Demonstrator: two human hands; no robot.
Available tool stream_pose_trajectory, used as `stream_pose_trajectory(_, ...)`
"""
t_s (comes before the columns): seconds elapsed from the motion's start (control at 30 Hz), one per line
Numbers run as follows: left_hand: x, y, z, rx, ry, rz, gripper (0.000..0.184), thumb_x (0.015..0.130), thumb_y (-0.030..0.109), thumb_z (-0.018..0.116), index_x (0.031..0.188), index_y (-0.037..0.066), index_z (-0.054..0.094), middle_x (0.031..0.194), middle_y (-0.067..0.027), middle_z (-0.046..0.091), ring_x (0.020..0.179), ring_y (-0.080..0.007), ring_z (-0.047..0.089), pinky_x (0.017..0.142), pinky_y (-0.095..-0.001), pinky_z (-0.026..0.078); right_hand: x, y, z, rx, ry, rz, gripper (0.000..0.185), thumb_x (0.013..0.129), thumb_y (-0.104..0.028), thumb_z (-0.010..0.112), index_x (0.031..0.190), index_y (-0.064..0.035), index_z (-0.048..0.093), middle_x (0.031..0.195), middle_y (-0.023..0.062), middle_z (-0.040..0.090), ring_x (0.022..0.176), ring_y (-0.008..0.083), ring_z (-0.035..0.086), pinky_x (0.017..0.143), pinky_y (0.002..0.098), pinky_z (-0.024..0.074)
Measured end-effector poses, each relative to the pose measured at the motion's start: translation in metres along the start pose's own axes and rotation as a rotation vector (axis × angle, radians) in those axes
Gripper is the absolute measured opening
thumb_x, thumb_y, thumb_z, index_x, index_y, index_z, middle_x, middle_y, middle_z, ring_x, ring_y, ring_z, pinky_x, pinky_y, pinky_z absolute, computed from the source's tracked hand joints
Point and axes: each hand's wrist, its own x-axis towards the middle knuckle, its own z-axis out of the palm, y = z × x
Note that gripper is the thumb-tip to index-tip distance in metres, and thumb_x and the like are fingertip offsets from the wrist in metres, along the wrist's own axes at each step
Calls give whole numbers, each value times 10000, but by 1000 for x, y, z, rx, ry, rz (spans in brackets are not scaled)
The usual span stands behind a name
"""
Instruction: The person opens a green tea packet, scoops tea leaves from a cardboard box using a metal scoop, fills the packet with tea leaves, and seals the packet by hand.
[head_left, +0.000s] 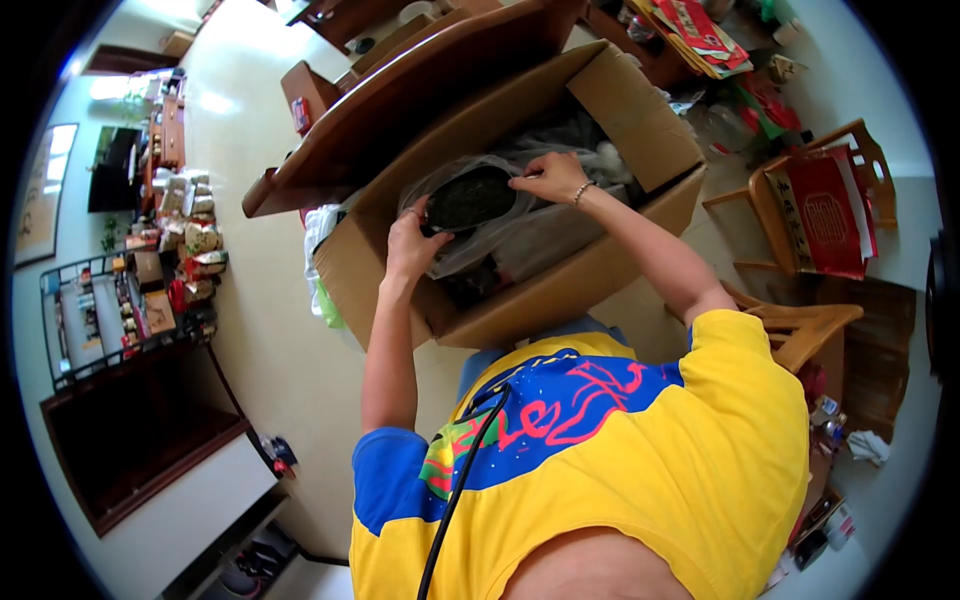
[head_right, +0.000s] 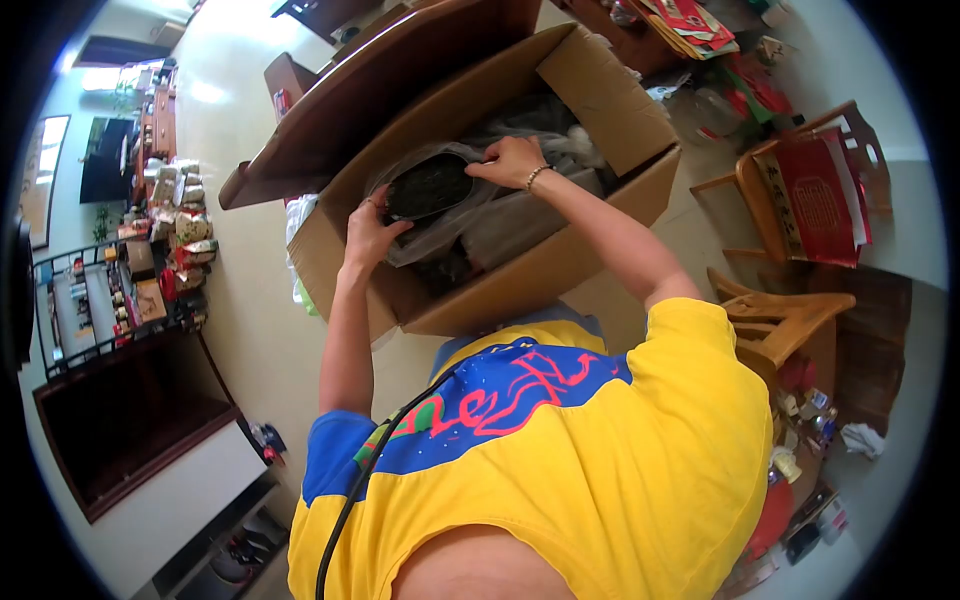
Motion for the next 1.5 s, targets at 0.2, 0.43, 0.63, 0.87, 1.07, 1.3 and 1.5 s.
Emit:
stream_pose_trajectory(0.2, 16, 16, -7, -181, -147, -50, 780, 622, -47, 801, 1354, -21, 534, 811, -65, 637, 742, -113, 616, 700, -293, 518, -36, -10, -19, 56, 56, 147, 541, 692, -635, 640, 827, -132, 787, 766, 111, 718, 782, 292, 668, 837, 369, 457)
stream_pose_trajectory(0.43, 33, -35, 8, -463, -124, -122, 587, 702, -71, 674, 1283, -29, 601, 944, -82, 695, 873, -154, 656, 799, -288, 523, -64, -18, 16, -72, 260, 222, 547, 697, -648, 665, 797, -125, 789, 685, 74, 705, 713, 260, 665, 870, 389, 463)
stream_pose_trajectory(0.63, 25, -21, -1, -728, -348, -169, 374, 873, -16, 627, 1245, -51, 618, 1108, -129, 697, 1008, -172, 650, 874, -269, 504, -80, -26, 31, -42, 110, 397, 563, 645, -673, 643, 778, -147, 793, 756, 88, 722, 816, 285, 667, 916, 393, 392)
stream_pose_trajectory(0.87, 17, 8, -21, -394, -245, 285, 452, 821, 98, 750, 1256, 43, 637, 1184, -75, 671, 1071, -183, 623, 969, -296, 465, -94, -34, 31, -24, 205, 431, 559, 667, -689, 665, 801, -163, 803, 725, 54, 720, 734, 226, 679, 757, 321, 503)
stream_pose_trajectory(1.07, 6, 18, -25, 47, -171, 538, 1012, 535, 268, 928, 1417, 79, 471, 1352, -136, 527, 1297, -300, 469, 1071, -393, 402, -115, -46, 27, -21, 268, 447, 556, 683, -691, 673, 837, -173, 801, 795, 62, 737, 805, 243, 687, 843, 342, 490)
stream_pose_trajectory(1.3, -8, 55, -17, -108, -367, 654, 951, 540, 175, 907, 1392, 48, 504, 1250, -163, 575, 1186, -313, 558, 1004, -389, 455, -178, -44, 39, 57, 397, 458, 492, 738, -638, 688, 830, -165, 787, 850, 65, 745, 853, 255, 699, 913, 358, 492)
stream_pose_trajectory(1.5, -48, 94, -7, -70, -512, 818, 933, 548, 63, 875, 1395, 37, 484, 1281, -175, 537, 1152, -361, 562, 979, -414, 471, -268, -58, 69, 201, 584, 591, 509, 741, -632, 695, 807, -133, 770, 800, 60, 735, 772, 241, 692, 852, 386, 479)
